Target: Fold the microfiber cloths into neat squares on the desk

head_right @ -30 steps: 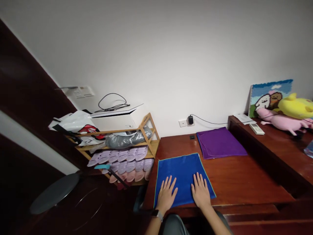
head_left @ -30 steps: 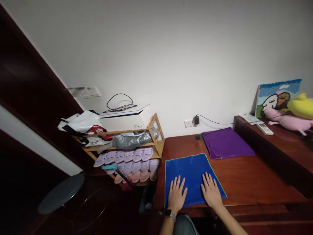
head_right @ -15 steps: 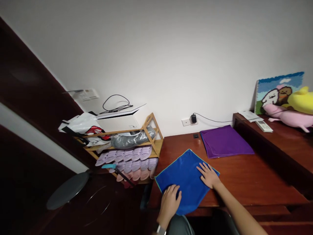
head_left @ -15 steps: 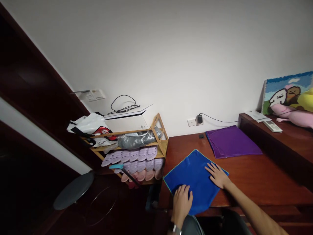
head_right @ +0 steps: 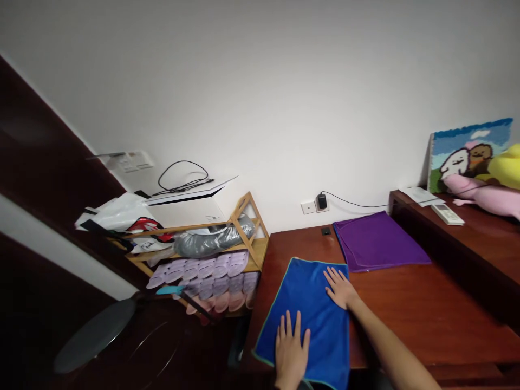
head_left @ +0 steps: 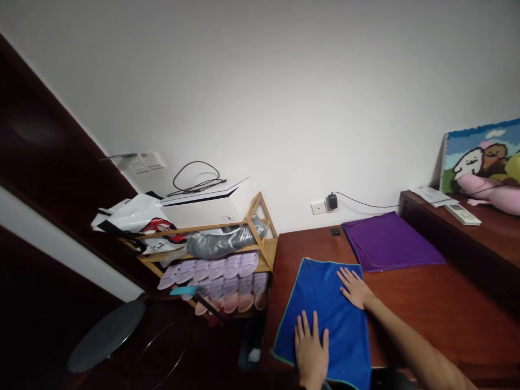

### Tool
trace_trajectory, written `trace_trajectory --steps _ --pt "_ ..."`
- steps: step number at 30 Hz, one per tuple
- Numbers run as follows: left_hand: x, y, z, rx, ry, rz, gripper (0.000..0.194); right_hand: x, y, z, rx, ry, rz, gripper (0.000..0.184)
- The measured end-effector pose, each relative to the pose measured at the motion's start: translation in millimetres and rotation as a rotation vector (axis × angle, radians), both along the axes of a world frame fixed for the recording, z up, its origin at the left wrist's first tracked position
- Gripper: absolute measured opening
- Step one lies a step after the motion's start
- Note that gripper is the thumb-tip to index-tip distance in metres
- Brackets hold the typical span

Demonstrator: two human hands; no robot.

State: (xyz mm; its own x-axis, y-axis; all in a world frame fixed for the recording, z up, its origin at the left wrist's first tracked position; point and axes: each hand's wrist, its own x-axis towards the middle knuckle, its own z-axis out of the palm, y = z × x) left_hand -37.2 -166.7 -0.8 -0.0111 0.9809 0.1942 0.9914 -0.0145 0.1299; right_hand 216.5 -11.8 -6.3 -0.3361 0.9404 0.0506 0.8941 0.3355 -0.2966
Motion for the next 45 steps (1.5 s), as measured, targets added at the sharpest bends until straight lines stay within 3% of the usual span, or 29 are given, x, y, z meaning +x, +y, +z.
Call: trace_trajectory --steps 2,5,8,11,15,20,22,25,28,30,32,36,39,41,45 --pt "14 -14 -6.5 -0.04 -0.017 0.046 0.056 1 13 2.4 0.012 0.0 0.054 0.066" --pt "24 -10 -0.2 -0.03 -0.051 0.002 0.051 -9 13 -8.3 0.06 0.002 -0.108 0.067" --pt "22 24 21.0 0.068 -0.056 -0.152 0.052 -18 -2 -22.0 0.067 -0.022 -0.253 0.075" --pt "13 70 34.2 0.021 -0.041 -0.286 0.054 -20 -14 -27.1 0.056 -0.043 -0.313 0.076" --pt "-6 110 27.6 -0.074 -0.035 -0.369 0.057 -14 -13 -21.7 0.031 -0.068 -0.351 0.075" --pt "-13 123 20.2 -0.062 -0.025 -0.402 0.055 -3 4 -10.8 0.013 -0.099 -0.347 0.072" --pt "3 127 21.3 -0.007 -0.028 -0.384 0.053 1 7 -9.9 0.018 -0.087 -0.34 0.072" --pt "51 137 22.5 0.068 -0.06 -0.406 0.053 4 6 -11.4 0.028 -0.074 -0.325 0.073" --pt "97 147 19.6 0.03 -0.111 -0.437 0.053 6 5 -13.8 0.023 -0.08 -0.308 0.071" --pt "106 153 15.9 -0.02 -0.137 -0.414 0.054 7 4 -15.5 0.019 -0.093 -0.308 0.072" --pt "89 158 13.0 -0.045 -0.138 -0.355 0.057 8 4 -17.0 0.016 -0.106 -0.317 0.072" --pt "11 165 15.1 -0.084 -0.05 -0.152 0.061 7 5 -17.0 0.005 -0.116 -0.323 0.074" --pt "-33 169 18.6 -0.104 0.011 -0.095 0.06 5 4 -14.8 0.005 -0.121 -0.331 0.074" --pt "-42 170 18.0 -0.082 0.021 -0.102 0.06 4 3 -13.8 0.013 -0.133 -0.342 0.074" --pt "-37 170 12.1 -0.032 0.02 -0.092 0.058 2 4 -14.7 0.085 -0.145 -0.295 0.073"
